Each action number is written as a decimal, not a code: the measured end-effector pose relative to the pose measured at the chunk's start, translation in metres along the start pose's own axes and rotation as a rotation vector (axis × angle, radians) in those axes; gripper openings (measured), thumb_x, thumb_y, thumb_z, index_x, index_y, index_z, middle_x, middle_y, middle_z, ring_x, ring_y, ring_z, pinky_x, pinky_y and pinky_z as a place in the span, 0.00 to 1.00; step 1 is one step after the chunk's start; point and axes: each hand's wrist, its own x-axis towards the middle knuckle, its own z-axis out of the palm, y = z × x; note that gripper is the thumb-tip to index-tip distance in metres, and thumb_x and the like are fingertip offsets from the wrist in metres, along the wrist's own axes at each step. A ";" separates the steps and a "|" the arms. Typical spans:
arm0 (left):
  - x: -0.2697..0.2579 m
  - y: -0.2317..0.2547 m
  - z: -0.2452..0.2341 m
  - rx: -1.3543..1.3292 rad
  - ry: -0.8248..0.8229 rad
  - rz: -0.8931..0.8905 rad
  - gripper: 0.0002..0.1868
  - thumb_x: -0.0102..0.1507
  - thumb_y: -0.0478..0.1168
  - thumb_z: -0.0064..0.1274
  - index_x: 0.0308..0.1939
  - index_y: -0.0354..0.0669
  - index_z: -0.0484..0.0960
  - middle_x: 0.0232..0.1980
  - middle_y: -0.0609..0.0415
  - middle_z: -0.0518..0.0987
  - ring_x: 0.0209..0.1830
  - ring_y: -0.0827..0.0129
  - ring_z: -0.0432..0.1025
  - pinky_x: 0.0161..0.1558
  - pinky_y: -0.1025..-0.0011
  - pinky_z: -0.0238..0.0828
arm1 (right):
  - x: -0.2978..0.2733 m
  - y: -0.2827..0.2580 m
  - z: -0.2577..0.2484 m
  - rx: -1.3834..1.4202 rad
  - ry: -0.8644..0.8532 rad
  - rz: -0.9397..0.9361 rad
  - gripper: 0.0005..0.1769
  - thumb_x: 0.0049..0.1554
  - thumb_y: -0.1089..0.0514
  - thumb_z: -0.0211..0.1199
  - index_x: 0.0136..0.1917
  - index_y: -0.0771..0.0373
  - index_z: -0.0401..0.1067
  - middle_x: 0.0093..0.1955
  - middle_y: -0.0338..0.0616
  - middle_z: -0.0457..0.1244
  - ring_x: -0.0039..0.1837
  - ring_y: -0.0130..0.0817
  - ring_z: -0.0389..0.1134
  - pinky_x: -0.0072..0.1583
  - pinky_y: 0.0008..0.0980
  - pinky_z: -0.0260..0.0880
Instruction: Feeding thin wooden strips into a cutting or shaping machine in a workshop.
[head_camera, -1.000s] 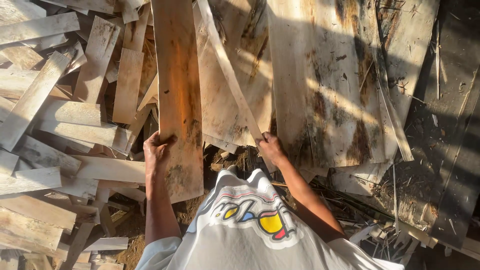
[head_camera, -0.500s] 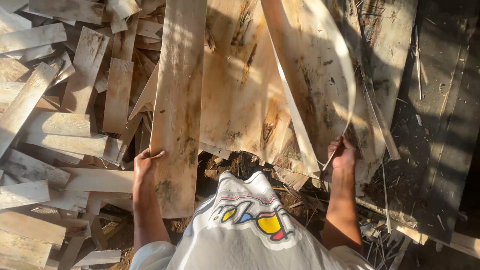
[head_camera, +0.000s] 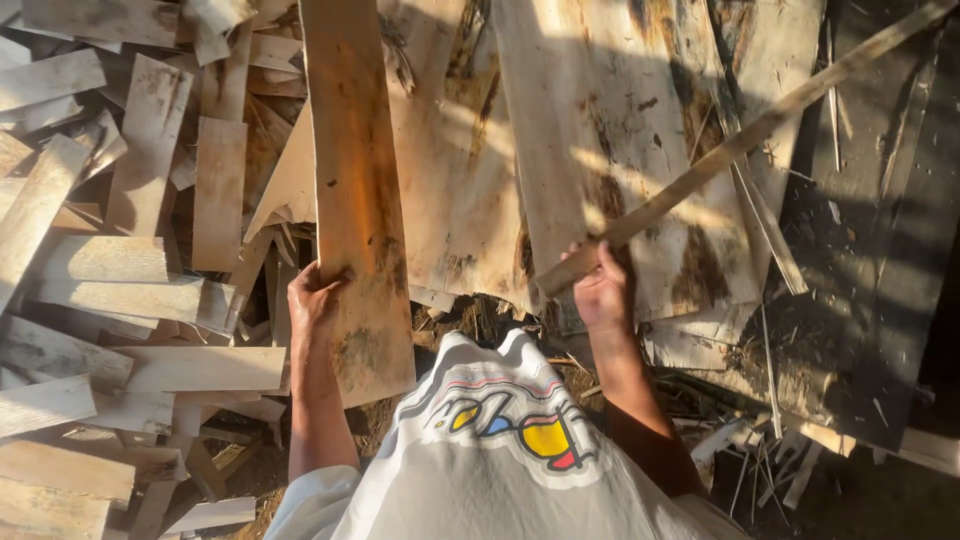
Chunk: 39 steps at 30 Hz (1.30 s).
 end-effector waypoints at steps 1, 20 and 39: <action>0.005 0.001 0.009 -0.001 -0.019 0.001 0.13 0.62 0.29 0.64 0.51 0.32 0.85 0.45 0.56 0.84 0.42 0.77 0.74 0.48 0.77 0.71 | 0.000 0.023 -0.016 0.002 0.012 -0.015 0.14 0.61 0.54 0.63 0.59 0.57 0.68 0.53 0.44 0.67 0.57 0.39 0.69 0.62 0.43 0.71; -0.021 0.059 0.077 -0.097 -0.236 0.116 0.15 0.62 0.30 0.63 0.53 0.32 0.84 0.46 0.56 0.85 0.44 0.78 0.74 0.49 0.77 0.72 | 0.018 0.033 -0.091 -0.817 0.233 -0.456 0.18 0.70 0.51 0.55 0.60 0.71 0.65 0.46 0.48 0.66 0.45 0.36 0.67 0.48 0.36 0.71; -0.025 -0.069 0.304 -0.372 -0.600 -0.307 0.15 0.61 0.27 0.53 0.52 0.37 0.76 0.44 0.48 0.82 0.41 0.62 0.78 0.42 0.64 0.79 | -0.070 0.068 -0.185 -0.051 0.233 0.209 0.26 0.62 0.44 0.55 0.68 0.59 0.69 0.56 0.43 0.71 0.50 0.33 0.76 0.48 0.36 0.79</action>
